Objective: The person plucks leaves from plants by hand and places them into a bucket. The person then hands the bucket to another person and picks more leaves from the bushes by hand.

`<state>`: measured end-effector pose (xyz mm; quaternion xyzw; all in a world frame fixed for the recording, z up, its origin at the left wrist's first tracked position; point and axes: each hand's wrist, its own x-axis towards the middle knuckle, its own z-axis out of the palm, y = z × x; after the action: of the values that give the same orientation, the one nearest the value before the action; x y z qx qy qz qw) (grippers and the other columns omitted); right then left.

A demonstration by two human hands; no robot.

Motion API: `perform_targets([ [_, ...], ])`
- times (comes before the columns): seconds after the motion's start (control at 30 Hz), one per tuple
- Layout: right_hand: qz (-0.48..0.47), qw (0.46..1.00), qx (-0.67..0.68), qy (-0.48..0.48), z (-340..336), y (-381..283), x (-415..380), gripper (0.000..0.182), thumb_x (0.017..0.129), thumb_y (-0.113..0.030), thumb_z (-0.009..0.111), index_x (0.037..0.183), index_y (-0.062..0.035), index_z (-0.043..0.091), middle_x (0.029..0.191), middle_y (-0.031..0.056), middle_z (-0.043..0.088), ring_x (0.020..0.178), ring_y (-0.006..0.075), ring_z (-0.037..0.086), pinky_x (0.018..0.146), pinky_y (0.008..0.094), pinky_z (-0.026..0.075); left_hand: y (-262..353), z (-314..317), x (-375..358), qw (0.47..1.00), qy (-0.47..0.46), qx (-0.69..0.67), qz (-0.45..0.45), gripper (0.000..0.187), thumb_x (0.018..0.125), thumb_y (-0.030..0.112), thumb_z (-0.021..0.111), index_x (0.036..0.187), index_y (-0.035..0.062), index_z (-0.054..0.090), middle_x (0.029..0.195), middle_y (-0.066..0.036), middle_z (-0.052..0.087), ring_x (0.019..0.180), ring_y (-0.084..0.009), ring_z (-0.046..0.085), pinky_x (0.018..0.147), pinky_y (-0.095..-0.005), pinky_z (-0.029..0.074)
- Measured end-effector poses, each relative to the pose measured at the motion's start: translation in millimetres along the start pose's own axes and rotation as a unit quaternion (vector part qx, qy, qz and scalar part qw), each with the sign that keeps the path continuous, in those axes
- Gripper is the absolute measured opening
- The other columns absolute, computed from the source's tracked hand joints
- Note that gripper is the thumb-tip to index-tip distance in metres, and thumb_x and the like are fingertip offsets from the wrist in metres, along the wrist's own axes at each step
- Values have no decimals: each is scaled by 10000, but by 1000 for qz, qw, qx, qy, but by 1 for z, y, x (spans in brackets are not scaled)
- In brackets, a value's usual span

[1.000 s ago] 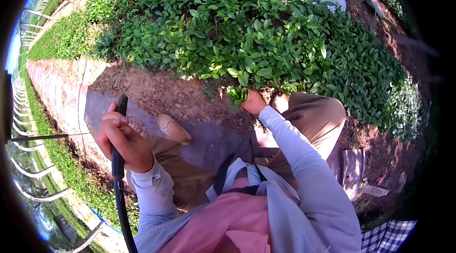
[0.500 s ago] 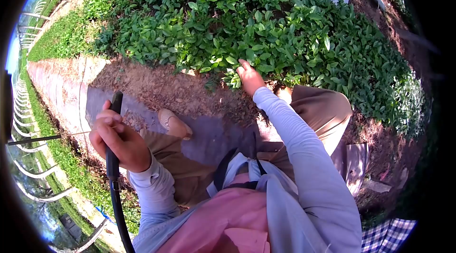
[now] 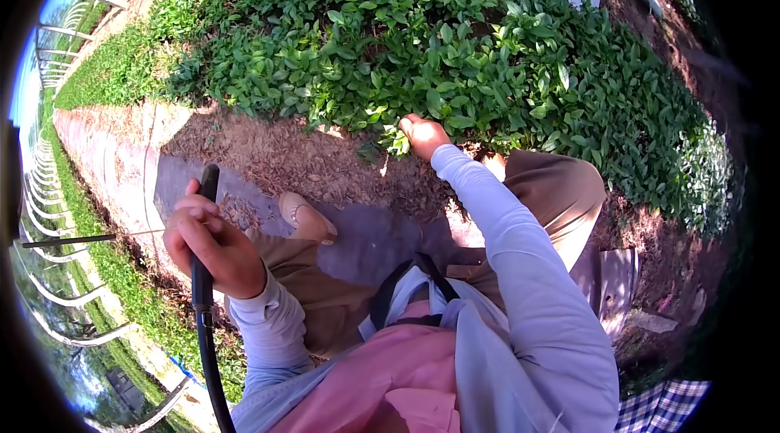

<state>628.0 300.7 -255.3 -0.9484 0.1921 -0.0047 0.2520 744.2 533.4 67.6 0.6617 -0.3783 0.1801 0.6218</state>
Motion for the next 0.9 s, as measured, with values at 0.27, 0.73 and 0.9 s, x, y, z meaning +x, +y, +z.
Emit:
perform_targets([
  [0.27, 152, 983, 100, 35, 8, 7, 13, 268, 751, -41, 575, 1017, -67, 552, 963, 157, 629, 845, 316, 624, 715, 386, 497, 0, 3, -2, 1000, -1, -12, -1, 117, 875, 6, 365, 764, 38, 385, 602, -33, 385, 597, -152, 443, 870, -472, 422],
  [0.73, 331, 578, 720, 193, -59, 45, -15, 101, 799, 28, 554, 883, 62, 598, 779, 119, 617, 651, 214, 594, 640, 331, 529, -3, 6, -7, 1000, -29, 10, 0, 108, 892, 40, 380, 785, 42, 398, 638, -38, 430, 615, -170, 470, 860, -475, 429],
  [0.9, 257, 830, 448, 209, -33, 64, 54, 306, 663, -31, 677, 953, -17, 581, 882, 89, 645, 764, 216, 616, 671, 322, 491, -2, 11, -6, 999, -44, 21, -4, 106, 891, 40, 385, 786, 45, 396, 658, -41, 445, 622, -175, 483, 860, -475, 430],
])
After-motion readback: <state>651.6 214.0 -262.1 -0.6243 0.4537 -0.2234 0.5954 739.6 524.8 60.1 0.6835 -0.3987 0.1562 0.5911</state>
